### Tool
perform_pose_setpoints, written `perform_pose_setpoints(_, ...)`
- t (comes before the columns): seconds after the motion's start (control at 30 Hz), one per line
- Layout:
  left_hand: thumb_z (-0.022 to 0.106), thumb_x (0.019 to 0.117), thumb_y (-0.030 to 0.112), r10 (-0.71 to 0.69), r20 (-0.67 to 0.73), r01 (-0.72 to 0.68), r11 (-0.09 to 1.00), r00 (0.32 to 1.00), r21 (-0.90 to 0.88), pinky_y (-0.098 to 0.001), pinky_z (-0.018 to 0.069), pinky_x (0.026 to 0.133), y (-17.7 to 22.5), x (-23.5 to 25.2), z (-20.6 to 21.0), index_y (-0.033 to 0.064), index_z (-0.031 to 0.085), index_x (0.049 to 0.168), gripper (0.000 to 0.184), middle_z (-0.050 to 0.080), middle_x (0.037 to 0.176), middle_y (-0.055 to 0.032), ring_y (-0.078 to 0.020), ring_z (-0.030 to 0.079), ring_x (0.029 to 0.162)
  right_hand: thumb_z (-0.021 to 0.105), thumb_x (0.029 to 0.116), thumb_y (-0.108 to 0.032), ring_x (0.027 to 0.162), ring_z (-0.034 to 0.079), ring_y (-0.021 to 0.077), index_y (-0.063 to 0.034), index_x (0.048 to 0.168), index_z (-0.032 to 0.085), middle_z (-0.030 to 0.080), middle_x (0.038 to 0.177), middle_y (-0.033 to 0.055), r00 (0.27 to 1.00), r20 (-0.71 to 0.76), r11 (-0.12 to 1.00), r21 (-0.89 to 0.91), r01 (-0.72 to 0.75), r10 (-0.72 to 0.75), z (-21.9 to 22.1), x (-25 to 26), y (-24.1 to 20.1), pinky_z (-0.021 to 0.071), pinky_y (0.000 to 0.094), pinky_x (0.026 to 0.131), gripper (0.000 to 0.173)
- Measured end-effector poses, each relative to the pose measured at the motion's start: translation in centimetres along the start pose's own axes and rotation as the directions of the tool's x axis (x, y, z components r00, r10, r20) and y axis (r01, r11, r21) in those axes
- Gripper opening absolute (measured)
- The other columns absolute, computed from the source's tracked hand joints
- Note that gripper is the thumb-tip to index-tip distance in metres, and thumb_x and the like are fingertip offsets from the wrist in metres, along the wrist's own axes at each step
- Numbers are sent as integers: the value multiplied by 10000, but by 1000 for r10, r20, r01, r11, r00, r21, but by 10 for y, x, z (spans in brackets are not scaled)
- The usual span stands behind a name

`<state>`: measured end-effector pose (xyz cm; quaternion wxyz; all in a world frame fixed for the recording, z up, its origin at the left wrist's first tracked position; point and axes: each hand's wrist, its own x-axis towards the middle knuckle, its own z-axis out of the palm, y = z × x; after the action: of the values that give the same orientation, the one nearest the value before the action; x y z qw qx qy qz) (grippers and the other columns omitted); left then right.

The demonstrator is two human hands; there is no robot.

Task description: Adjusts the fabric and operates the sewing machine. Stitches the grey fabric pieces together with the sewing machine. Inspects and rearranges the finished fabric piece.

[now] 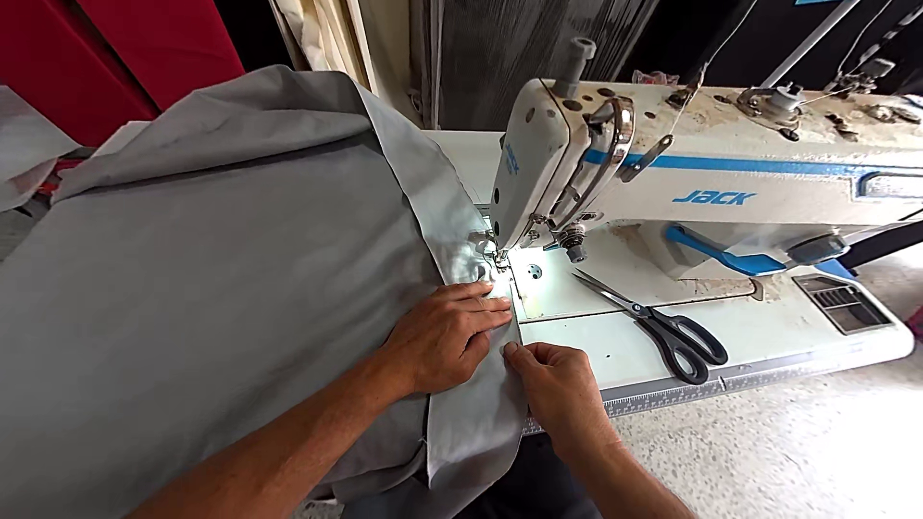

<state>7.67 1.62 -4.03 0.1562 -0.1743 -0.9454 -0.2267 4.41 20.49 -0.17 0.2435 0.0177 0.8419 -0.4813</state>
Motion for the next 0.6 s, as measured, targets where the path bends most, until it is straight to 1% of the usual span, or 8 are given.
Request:
perform_pose_setpoints(0.2,406,1005,228,11,25,-12,997,1000,72,-420,368,1185,2,1,2,246,722,1311,440,625,1433,111,-170,450,1451,673,1007,-245,526,618,119,-97,749,721,647,617,28,1000,16,998,55,-10,9,-1,-1,3,508,287,491,301)
perform_pose_setpoints(0.27,392,1005,235,17,41,-20,996,999,91,-429,367,1179,2,1,3,247,706,1329,452,611,1447,110,-169,448,1449,662,1009,-231,549,643,127,-88,782,725,663,640,36,999,33,997,74,-10,7,-2,-1,5,542,298,514,276)
perform_pose_setpoints(0.43,372,994,231,16,75,-26,991,997,133,-427,350,1178,3,2,2,262,667,1381,488,577,1484,126,-163,417,1467,634,1022,-206,569,661,133,-76,804,720,673,662,44,997,70,994,104,-16,8,-5,-1,5,559,299,522,268)
perform_pose_setpoints(0.57,369,990,225,15,50,-22,991,999,131,-430,365,1157,3,1,1,260,688,1352,485,597,1460,125,-152,448,1439,605,1033,-187,601,679,135,-74,825,716,679,688,46,994,105,989,148,-3,-13,-6,-5,6,586,305,550,262)
perform_pose_setpoints(0.6,371,988,225,13,43,-18,992,999,127,-434,369,1152,3,0,0,262,692,1347,483,602,1453,126,-151,455,1432,598,1035,-184,601,675,130,-77,823,714,676,687,42,993,112,988,155,2,-19,-6,-5,5,581,300,548,265)
